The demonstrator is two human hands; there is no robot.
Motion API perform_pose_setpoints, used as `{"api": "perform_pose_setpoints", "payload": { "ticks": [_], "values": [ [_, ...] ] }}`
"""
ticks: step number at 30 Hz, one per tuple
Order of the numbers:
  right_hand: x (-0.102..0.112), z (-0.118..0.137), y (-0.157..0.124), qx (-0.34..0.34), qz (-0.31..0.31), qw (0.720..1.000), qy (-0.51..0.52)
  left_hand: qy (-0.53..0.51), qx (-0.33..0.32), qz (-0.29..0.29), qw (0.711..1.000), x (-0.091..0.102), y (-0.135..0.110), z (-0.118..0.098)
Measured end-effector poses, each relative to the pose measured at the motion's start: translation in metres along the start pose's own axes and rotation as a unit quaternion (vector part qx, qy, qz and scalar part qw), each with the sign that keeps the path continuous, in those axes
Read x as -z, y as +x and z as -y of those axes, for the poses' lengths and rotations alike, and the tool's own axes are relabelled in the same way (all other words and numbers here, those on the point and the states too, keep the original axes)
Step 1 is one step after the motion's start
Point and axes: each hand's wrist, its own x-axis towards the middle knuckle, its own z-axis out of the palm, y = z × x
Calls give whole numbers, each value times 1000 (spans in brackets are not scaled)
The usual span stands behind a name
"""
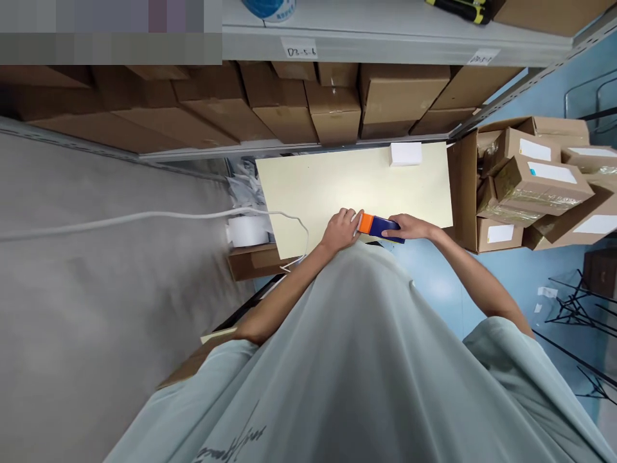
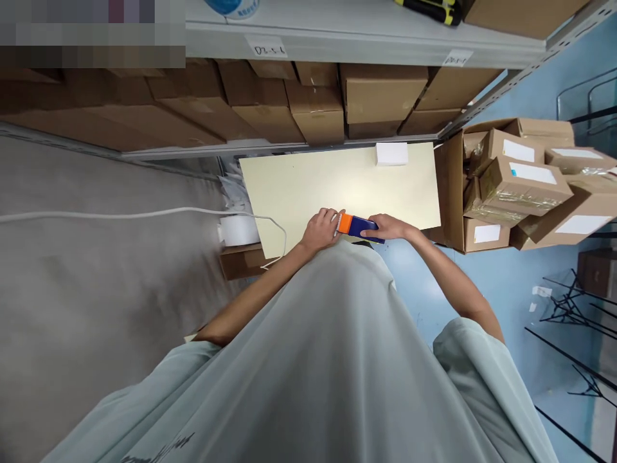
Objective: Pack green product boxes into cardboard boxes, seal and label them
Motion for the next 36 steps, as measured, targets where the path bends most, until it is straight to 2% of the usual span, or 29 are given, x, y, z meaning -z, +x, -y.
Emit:
{"api": "perform_pose_setpoints", "payload": {
  "ticks": [4,8,11,15,19,22,24,27,29,32,36],
  "values": [
    [28,-1,-19,-8,11,999,-33,-27,42,-11,999,2,1,-3],
    [55,-29,-50,-74,4,991,-107,-75,135,-79,985,6,-2,13],
    [68,-41,-68,-71,-5,994,-84,-118,124,-87,981,7,-2,20],
    [68,-26,-76,-2,11,1000,-10,-169,95,-81,978,8,0,13],
    [61,0,-80,47,-12,999,-8,-252,80,-89,960,18,-7,-1],
    [55,14,-85,69,-34,997,-16,-348,121,-172,913,37,-18,-15],
    [51,20,-88,79,-39,996,-22,-449,171,-214,851,53,-27,-27],
    [45,28,-92,92,-37,994,-37,-601,219,-192,744,76,-37,-44],
    [42,33,-93,98,-40,993,-51,-648,232,-184,702,88,-42,-52],
    [39,36,-93,108,-47,991,-59,-666,241,-215,673,99,-46,-58],
    [35,36,-90,118,-53,990,-46,-655,248,-246,670,105,-50,-55]
  ]
}}
